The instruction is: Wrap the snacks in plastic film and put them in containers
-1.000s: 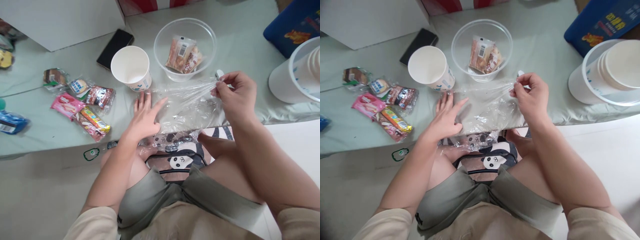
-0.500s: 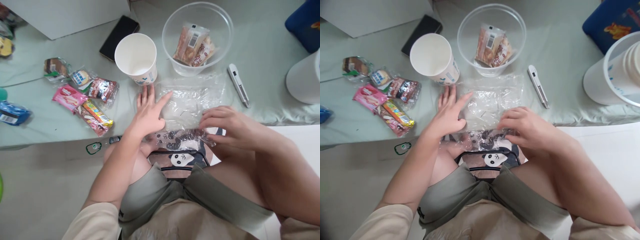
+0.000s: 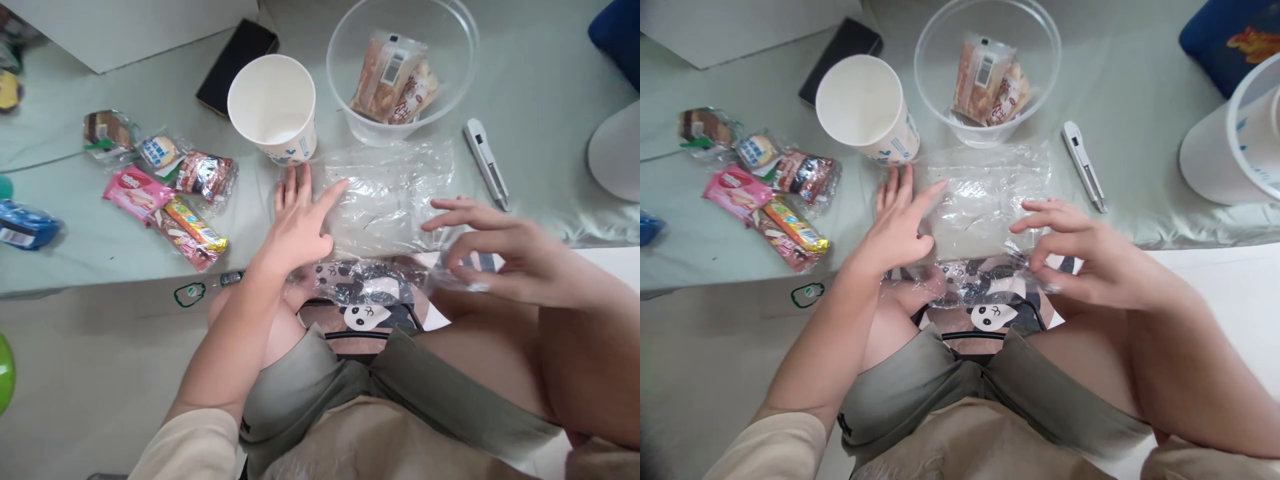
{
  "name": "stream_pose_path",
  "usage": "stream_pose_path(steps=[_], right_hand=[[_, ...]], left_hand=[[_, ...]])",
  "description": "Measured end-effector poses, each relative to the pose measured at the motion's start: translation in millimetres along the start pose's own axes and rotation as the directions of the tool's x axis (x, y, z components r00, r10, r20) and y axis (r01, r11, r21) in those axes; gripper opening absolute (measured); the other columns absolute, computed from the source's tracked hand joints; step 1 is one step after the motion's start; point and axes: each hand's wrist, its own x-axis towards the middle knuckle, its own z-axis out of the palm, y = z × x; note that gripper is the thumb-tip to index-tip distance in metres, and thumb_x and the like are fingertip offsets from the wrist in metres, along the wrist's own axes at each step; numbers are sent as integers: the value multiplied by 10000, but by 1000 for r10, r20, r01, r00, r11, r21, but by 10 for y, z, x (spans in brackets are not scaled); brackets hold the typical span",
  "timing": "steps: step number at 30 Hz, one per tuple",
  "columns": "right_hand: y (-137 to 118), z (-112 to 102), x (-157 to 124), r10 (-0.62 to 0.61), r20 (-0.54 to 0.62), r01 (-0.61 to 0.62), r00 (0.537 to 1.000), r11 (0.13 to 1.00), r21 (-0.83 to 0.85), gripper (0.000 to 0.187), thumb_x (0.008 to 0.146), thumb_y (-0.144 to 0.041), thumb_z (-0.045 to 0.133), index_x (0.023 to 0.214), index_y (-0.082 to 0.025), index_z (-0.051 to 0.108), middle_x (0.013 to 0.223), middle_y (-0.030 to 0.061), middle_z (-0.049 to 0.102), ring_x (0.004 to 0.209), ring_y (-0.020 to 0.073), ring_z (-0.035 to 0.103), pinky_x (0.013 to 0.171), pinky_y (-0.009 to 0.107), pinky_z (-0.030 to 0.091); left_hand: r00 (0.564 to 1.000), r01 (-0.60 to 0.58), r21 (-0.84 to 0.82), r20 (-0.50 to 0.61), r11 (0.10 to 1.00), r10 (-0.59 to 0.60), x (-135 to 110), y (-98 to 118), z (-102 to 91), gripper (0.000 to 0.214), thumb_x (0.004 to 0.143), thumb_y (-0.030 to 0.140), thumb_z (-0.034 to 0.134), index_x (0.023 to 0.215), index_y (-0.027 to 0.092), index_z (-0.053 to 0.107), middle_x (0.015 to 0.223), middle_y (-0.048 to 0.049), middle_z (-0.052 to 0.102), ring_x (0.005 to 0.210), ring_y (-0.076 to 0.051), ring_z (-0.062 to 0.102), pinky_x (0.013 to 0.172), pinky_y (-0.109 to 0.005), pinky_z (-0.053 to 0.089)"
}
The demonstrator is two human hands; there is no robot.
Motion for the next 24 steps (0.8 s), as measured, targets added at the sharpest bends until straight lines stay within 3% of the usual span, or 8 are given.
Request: stream_pose_path(steps=[4, 8, 11, 14, 16, 19, 21, 24], right_hand=[[-16, -165, 19, 13, -98, 8, 995, 977, 213, 144, 852, -144, 647, 768, -259, 629, 896, 35, 792, 882, 202, 784, 845, 378, 649], [25, -65, 42, 125, -209, -69, 970, 965, 254, 141, 824, -119, 633, 767, -247, 623, 795, 35, 790, 704, 182, 762, 575, 286, 583], [31, 76, 92, 226, -382, -91, 896, 936, 341, 104, 813, -152, 639, 766, -244, 627, 720, 16, 762, 595, 157, 708, 526, 278, 542], [26, 173, 169, 343, -535, -137, 772, 912, 387, 101, 768, -153, 635, 745, -245, 602, 622, -14, 700, 510, 139, 645, 488, 278, 504], [51, 201, 216, 420, -590, -200, 689, 893, 402, 114, 728, -158, 618, 739, -255, 561, 569, -38, 648, 458, 128, 598, 458, 281, 482], [139, 209, 256, 500, -633, -265, 591, 861, 434, 152, 714, -190, 597, 783, -281, 497, 519, -76, 576, 399, 128, 537, 402, 287, 440], [201, 208, 267, 535, -644, -284, 547, 842, 458, 186, 724, -204, 592, 820, -294, 460, 511, -88, 552, 378, 138, 514, 369, 289, 397], [245, 206, 285, 568, -650, -317, 504, 822, 473, 223, 740, -201, 586, 875, -304, 441, 513, -96, 538, 351, 143, 486, 344, 286, 331]], left_hand=[[1000, 3, 10, 22, 1000, -3, 1, 2, -21, 972, 744, 104, 662, 1632, 321, 332, 1788, -66, 53, 1615, -508, -30, 1288, -730, 63], [1000, -1, -16, -2, 1000, 1, -38, -2, -59, 952, 741, 128, 669, 1618, 325, 357, 1778, -61, 127, 1627, -476, 10, 1299, -700, 119], [987, -47, -93, -156, 995, 32, -142, -9, -119, 776, 789, 197, 658, 1536, 318, 484, 1737, -50, 277, 1626, -414, 150, 1309, -637, 199], [869, -259, -314, -488, 913, 79, -291, -36, -187, 380, 914, 356, 591, 1276, 288, 687, 1561, -53, 532, 1498, -328, 430, 1293, -541, 306], [801, -471, -482, -584, 739, 129, -374, -72, -226, 406, 990, 552, 470, 1159, 295, 734, 1396, -52, 656, 1363, -287, 566, 1255, -509, 378], [830, -556, -592, -424, 583, 362, -431, -134, -266, 655, 928, 782, 418, 1262, 300, 711, 1374, -76, 697, 1388, -322, 576, 1253, -537, 381], [844, -531, -527, -263, 664, 467, -425, -166, -273, 718, 829, 730, 648, 1369, 257, 653, 1475, -117, 641, 1493, -363, 477, 1276, -560, 343], [883, -469, -375, -165, 799, 440, -380, -189, -245, 712, 757, 384, 806, 1418, 203, 611, 1561, -137, 564, 1554, -350, 394, 1289, -557, 324]])
